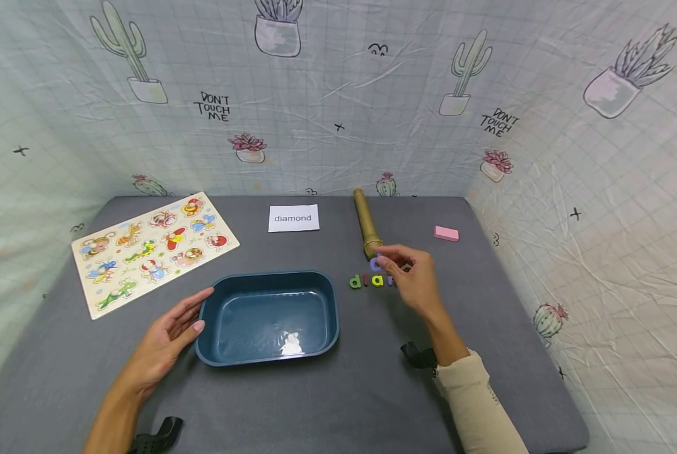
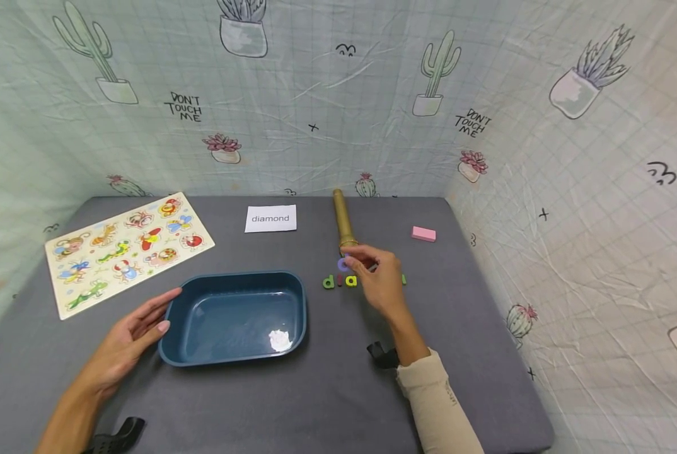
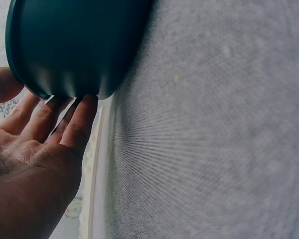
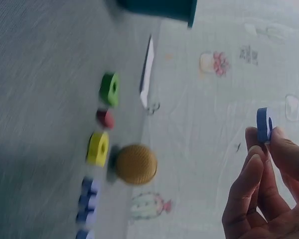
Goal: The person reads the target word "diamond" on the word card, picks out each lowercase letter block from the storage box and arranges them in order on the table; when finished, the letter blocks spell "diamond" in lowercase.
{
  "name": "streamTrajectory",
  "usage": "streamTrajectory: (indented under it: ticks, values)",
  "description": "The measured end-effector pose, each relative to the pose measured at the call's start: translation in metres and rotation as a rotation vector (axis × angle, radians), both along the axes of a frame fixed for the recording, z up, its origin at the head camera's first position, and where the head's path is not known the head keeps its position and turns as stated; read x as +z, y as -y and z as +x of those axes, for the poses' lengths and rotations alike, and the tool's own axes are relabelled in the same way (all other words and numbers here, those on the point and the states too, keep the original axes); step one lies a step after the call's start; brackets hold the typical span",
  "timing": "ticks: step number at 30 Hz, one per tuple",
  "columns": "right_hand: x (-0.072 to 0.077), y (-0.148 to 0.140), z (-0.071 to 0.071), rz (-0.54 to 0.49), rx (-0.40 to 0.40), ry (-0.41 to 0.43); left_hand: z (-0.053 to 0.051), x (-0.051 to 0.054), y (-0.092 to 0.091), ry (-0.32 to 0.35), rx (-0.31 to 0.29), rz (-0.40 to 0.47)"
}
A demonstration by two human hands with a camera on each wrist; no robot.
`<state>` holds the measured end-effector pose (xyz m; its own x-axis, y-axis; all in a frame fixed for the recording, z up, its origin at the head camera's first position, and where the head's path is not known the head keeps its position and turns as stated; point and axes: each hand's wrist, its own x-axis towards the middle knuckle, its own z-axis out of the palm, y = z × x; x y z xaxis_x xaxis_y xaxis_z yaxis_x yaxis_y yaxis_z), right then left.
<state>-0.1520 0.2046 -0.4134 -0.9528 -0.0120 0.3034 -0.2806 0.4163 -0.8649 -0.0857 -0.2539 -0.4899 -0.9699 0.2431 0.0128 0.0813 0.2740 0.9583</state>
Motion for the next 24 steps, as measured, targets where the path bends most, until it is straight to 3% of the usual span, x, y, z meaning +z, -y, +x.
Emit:
streamTrajectory:
  ticks: [6,24]
  values:
    - [-0.015,-0.032,-0.004,0.076,-0.049,0.007,0.0,0.001,-0.001,0.012,0.006,-0.002]
    - [-0.036,-0.108,-0.013,0.302,-0.159,0.131,0.0,-0.002,0.001,-0.008,0.005,-0.003]
